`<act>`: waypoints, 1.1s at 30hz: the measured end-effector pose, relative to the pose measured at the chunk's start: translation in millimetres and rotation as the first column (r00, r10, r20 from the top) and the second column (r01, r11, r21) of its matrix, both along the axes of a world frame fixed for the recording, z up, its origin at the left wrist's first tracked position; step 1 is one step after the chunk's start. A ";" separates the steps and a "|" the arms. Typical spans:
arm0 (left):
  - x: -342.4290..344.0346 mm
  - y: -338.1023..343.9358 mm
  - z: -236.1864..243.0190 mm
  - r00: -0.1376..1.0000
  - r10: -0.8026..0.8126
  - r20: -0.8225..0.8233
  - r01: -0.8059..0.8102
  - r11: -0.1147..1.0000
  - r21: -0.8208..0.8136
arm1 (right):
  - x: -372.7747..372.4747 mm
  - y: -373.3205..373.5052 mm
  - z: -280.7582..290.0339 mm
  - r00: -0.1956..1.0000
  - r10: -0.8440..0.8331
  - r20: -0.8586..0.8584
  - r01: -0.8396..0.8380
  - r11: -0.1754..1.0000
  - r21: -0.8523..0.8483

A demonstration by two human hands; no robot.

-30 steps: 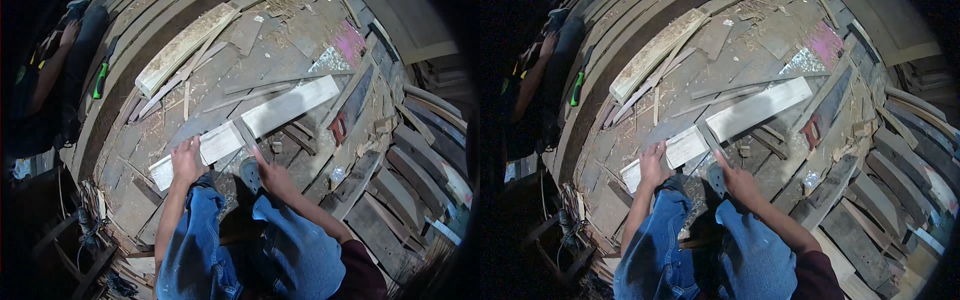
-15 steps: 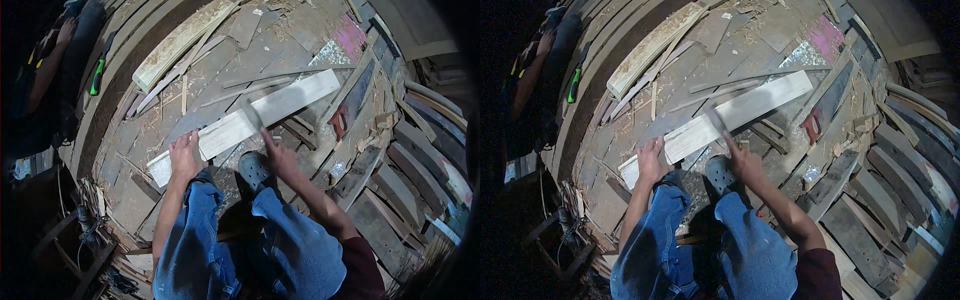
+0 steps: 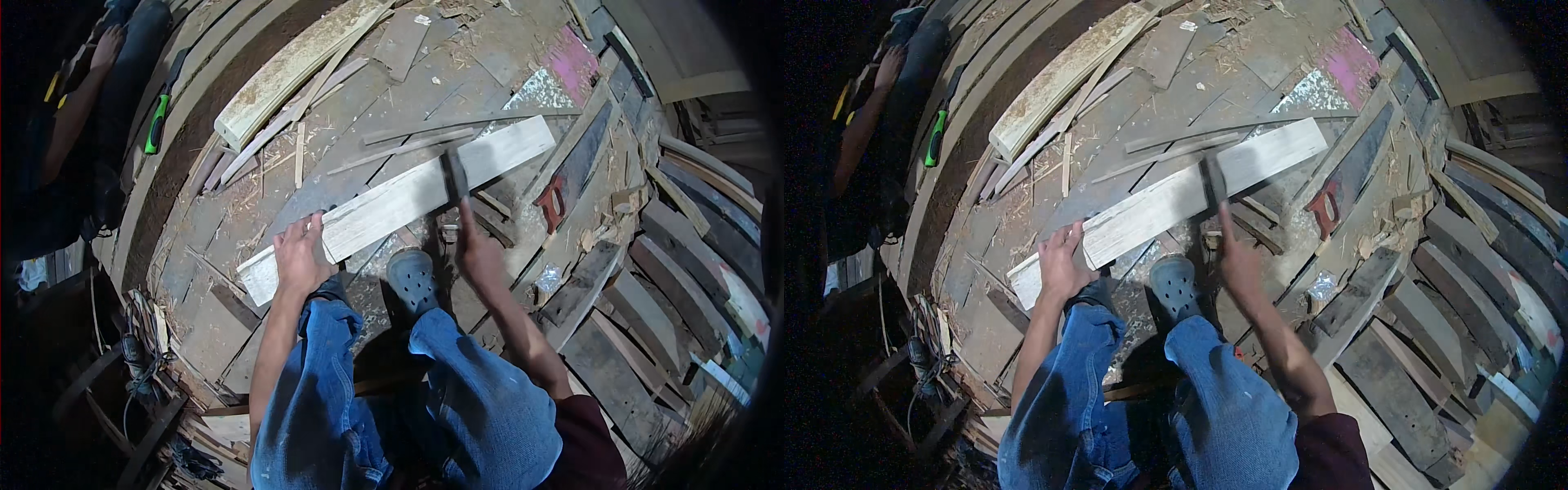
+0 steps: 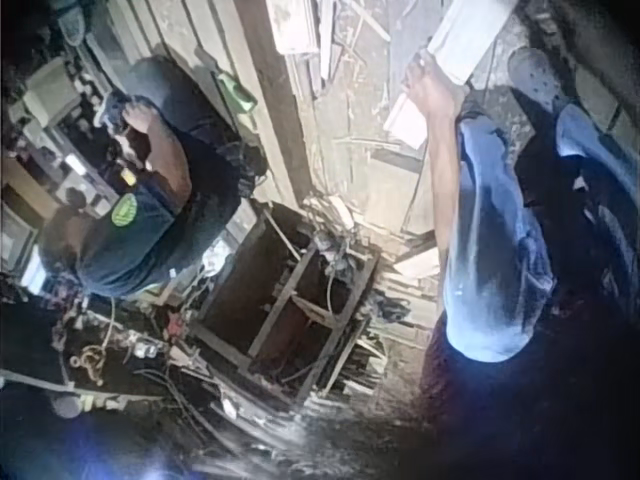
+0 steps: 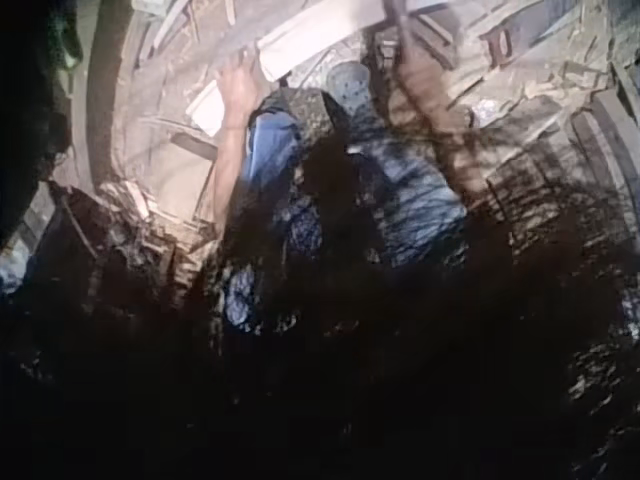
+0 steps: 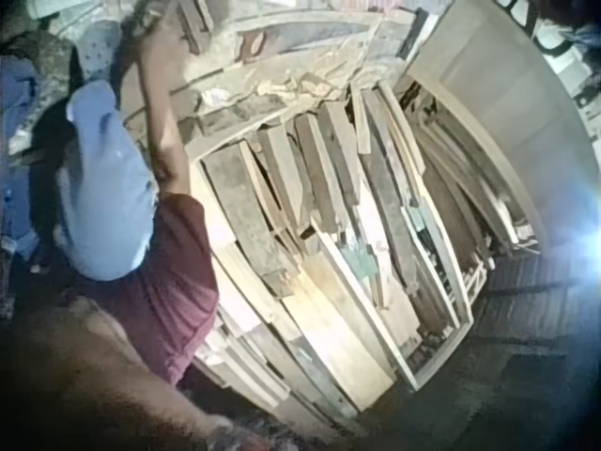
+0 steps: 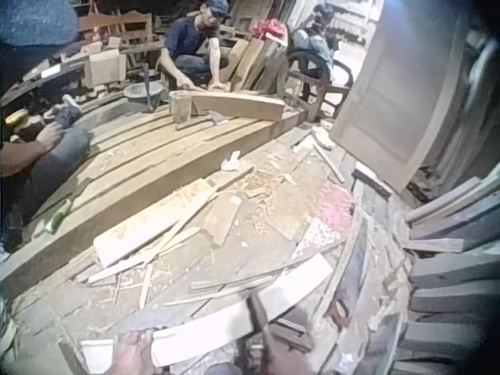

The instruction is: The person marks lines across a wooden plank using a metal tool, holding the plank with one hand and repeatedly scraping the tool against the wood surface.

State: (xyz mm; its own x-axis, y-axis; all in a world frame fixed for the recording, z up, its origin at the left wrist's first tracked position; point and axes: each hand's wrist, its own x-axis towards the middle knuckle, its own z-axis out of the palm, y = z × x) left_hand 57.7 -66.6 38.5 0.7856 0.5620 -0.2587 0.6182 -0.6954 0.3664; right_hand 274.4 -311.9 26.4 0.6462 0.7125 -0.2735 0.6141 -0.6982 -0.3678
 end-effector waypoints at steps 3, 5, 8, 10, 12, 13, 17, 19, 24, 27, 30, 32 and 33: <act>4.2 -4.6 -15.7 0.999 -0.024 0.036 0.025 1.000 -0.020 | -49.8 6.7 5.5 0.976 0.149 -0.158 -0.161 0.985 -0.064; 0.9 -2.2 -6.4 0.999 -0.016 0.028 0.016 1.000 -0.021 | -48.3 15.0 2.7 0.964 0.239 -0.114 -0.235 0.971 0.049; 5.0 -3.3 -5.7 1.000 0.005 0.024 -0.004 0.999 -0.044 | -11.8 27.5 7.8 0.989 0.134 -0.066 -0.134 0.991 0.004; 7.4 -3.3 -8.9 1.000 -0.015 -0.007 0.014 0.998 -0.055 | -19.1 16.2 9.4 0.997 0.075 0.000 -0.075 0.997 -0.016; 3.8 -0.9 -6.4 0.999 0.023 -0.046 -0.025 0.999 -0.047 | -32.8 7.1 10.2 0.986 0.093 -0.136 -0.111 0.984 -0.136; 8.0 -1.3 -7.4 0.999 0.003 -0.035 -0.003 1.000 -0.013 | -29.8 2.2 6.2 0.986 0.111 -0.124 -0.126 0.985 -0.121; 4.8 1.9 -6.2 1.000 -0.012 -0.004 0.012 0.999 -0.044 | -13.4 38.6 9.7 0.992 0.120 0.027 -0.120 0.992 -0.026; -0.6 1.4 -1.1 1.000 0.011 -0.026 -0.012 1.000 -0.022 | -23.4 33.1 2.6 0.988 0.134 0.077 -0.134 0.991 -0.005; 14.9 -7.1 -11.7 0.998 -0.039 -0.045 0.039 0.999 0.003 | -20.3 -7.7 1.2 0.983 0.183 0.014 -0.182 0.981 -0.073; 2.8 -2.8 -5.7 1.000 0.003 -0.030 -0.004 0.999 -0.043 | -1.6 35.3 0.4 0.989 0.133 0.071 -0.136 0.990 0.036; 2.5 -2.2 -8.4 0.999 0.011 -0.051 -0.012 1.000 -0.017 | -4.5 11.2 -1.5 0.996 0.091 0.010 -0.091 0.996 -0.005; 2.3 -2.9 -8.3 0.999 0.008 -0.048 -0.010 0.999 -0.050 | -0.4 -10.1 1.9 0.996 0.072 -0.042 -0.075 0.995 -0.067; 3.2 -2.9 -7.4 0.999 0.012 -0.052 -0.015 0.999 -0.051 | 3.9 -17.5 -1.6 0.996 0.087 0.002 -0.087 0.995 -0.052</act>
State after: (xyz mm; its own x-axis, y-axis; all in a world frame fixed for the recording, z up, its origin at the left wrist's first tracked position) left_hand 60.9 -69.5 31.2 0.7629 0.5574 -0.3275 0.6464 -0.6680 0.3688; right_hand 278.3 -329.4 24.8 0.5837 0.7508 -0.3092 0.6748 -0.6603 -0.3296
